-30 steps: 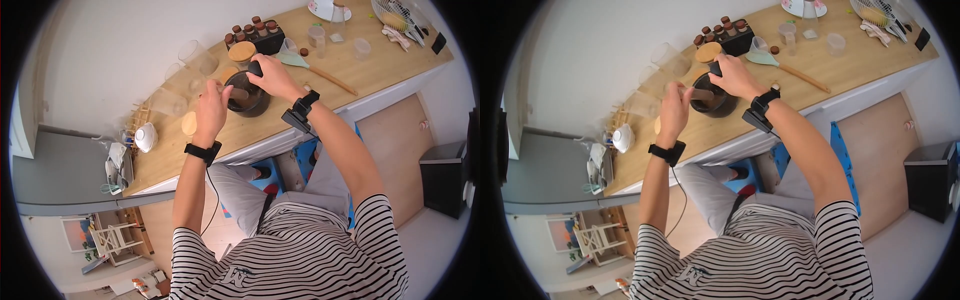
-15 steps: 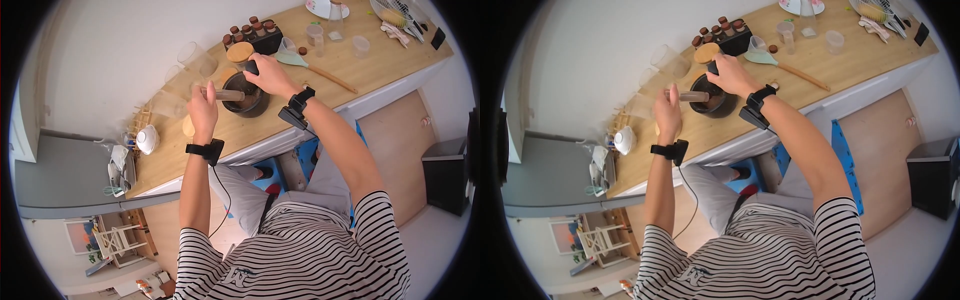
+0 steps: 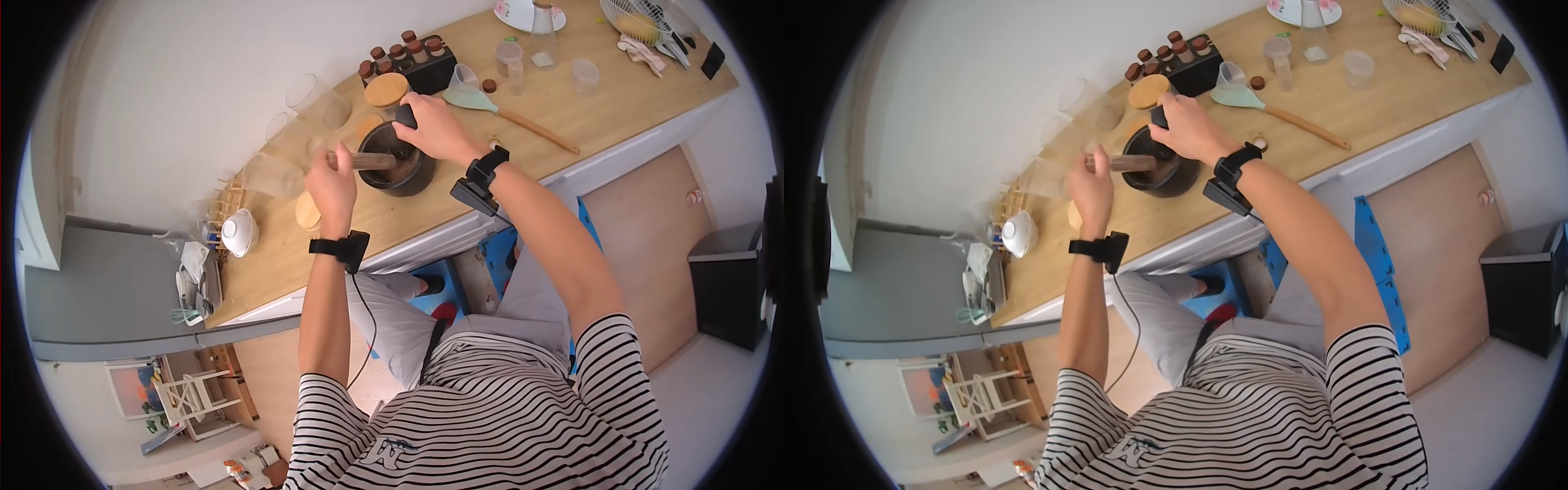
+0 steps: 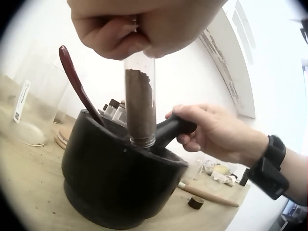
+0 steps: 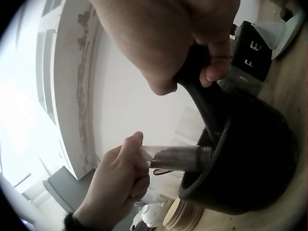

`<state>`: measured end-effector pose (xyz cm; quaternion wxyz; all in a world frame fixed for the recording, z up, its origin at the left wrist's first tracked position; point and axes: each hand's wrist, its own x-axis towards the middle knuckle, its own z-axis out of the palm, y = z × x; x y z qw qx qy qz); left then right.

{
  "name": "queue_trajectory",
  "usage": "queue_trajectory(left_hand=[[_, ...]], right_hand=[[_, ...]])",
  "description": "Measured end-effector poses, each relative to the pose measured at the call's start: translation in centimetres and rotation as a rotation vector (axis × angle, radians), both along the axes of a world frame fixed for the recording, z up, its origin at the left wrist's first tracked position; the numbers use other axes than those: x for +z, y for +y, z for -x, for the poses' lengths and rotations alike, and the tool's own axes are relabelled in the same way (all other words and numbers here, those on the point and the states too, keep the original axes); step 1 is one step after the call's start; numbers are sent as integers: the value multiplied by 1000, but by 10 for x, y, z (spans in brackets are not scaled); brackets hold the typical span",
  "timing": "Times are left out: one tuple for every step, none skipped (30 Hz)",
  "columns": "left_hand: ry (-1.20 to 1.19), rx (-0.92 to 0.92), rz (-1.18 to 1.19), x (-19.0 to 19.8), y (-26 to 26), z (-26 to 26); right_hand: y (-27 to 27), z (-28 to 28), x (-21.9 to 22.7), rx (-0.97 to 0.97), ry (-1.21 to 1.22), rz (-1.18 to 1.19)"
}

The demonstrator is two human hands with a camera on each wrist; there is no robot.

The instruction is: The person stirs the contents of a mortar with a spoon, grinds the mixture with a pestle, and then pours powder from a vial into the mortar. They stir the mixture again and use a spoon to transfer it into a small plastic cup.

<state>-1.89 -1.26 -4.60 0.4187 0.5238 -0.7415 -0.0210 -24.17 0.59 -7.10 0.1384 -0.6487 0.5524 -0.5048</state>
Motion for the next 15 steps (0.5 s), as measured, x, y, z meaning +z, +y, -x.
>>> queue_trajectory(left_hand=[[52, -9, -18, 5, 7, 1], [108, -12, -30, 7, 11, 1], [61, -11, -16, 5, 12, 0], [12, -9, -3, 3, 14, -2], [-35, -11, 13, 3, 11, -1], [-37, -8, 14, 2, 8, 0], [-40, -4, 10, 3, 8, 1], [-39, 4, 10, 5, 10, 2], [-34, 10, -5, 8, 11, 3], [-29, 14, -17, 13, 12, 5], [-29, 15, -35, 14, 12, 5], [-45, 2, 2, 11, 8, 6], [-60, -9, 39, 10, 4, 7], [-74, -13, 76, 8, 4, 7], [-81, 10, 50, 9, 5, 4]], right_hand=[[2, -1, -1, 7, -13, 5], [3, -2, -1, 19, -21, 17], [4, -3, 0, 23, -34, 22], [6, -6, 1, 11, -27, 34], [6, -7, 2, -4, -19, 49], [8, -8, 2, -24, -13, 58], [9, -8, 2, -14, -17, 53], [8, -7, 4, -1, -17, 52], [6, -6, 7, 13, -15, 55], [4, -5, 10, 14, -14, 83], [4, -6, 11, 13, -18, 105], [6, -6, 11, 12, -22, 127], [6, -6, 11, 10, -18, 119], [5, -7, 11, 15, -14, 110], [2, -6, 13, 20, -7, 107]])
